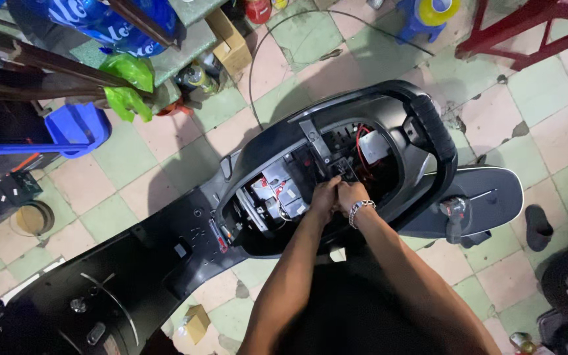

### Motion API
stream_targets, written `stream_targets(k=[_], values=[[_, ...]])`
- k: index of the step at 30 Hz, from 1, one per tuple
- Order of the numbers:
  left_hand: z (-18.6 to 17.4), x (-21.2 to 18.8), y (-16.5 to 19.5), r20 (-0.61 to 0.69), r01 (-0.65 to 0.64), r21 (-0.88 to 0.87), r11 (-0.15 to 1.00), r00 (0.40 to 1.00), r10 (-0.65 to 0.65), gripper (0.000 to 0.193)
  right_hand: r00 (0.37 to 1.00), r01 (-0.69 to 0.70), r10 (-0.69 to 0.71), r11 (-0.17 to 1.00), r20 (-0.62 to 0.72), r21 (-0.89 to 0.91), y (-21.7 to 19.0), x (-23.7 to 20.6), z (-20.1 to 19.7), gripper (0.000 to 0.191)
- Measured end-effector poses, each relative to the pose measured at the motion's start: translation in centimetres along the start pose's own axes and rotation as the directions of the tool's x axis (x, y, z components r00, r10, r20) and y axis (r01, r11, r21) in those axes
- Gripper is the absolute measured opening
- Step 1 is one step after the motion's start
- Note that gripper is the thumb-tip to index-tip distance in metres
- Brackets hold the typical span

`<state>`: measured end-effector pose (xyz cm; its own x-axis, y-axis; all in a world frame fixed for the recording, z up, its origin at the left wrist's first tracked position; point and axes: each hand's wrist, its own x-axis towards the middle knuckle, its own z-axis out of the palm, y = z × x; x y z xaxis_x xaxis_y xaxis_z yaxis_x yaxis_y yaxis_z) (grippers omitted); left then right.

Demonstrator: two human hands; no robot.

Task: The person removes the scooter seat using a power drill, then works on the battery and wiring under the seat with a screwdriver and pliers. The person also removes a front panel near the headlight using the drill and screwdriver.

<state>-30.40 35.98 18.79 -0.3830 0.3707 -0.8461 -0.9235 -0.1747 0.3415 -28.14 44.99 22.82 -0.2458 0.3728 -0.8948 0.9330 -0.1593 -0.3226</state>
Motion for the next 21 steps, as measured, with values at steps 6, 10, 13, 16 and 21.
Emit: stream_targets(k=[6,10,13,16,21], values=[[0.3,0.7,-1.3,-0.022,-0.075,-0.019,0.997,0.997,0.074,0.026,1.0,0.002,-0.003,0.998,-0.024,-0.058,0.5,1.9,0.4,0.044],[-0.2,1.0,-1.2,-0.019,-0.032,0.008,0.999,0.999,0.032,0.027,0.999,-0.002,-0.003,0.993,-0.045,-0.115,1.0,1.9,0.6,0.039],[-1.8,0.4,-1.8,0.076,-0.04,0.029,0.999,0.996,0.037,0.028,0.997,-0.011,0.0,0.99,0.074,0.138,3.0,1.0,0.4,0.04],[-3.7,-1.3,-2.7,0.124,0.015,0.099,0.995,0.992,-0.027,0.027,0.982,-0.064,-0.003,0.937,0.19,0.344,5.7,0.0,-0.2,0.036],[-4.8,-2.8,-4.2,0.088,0.039,0.287,0.957,0.994,-0.067,0.029,0.977,-0.079,0.037,0.977,0.209,0.198,8.3,-1.2,-1.3,0.036]])
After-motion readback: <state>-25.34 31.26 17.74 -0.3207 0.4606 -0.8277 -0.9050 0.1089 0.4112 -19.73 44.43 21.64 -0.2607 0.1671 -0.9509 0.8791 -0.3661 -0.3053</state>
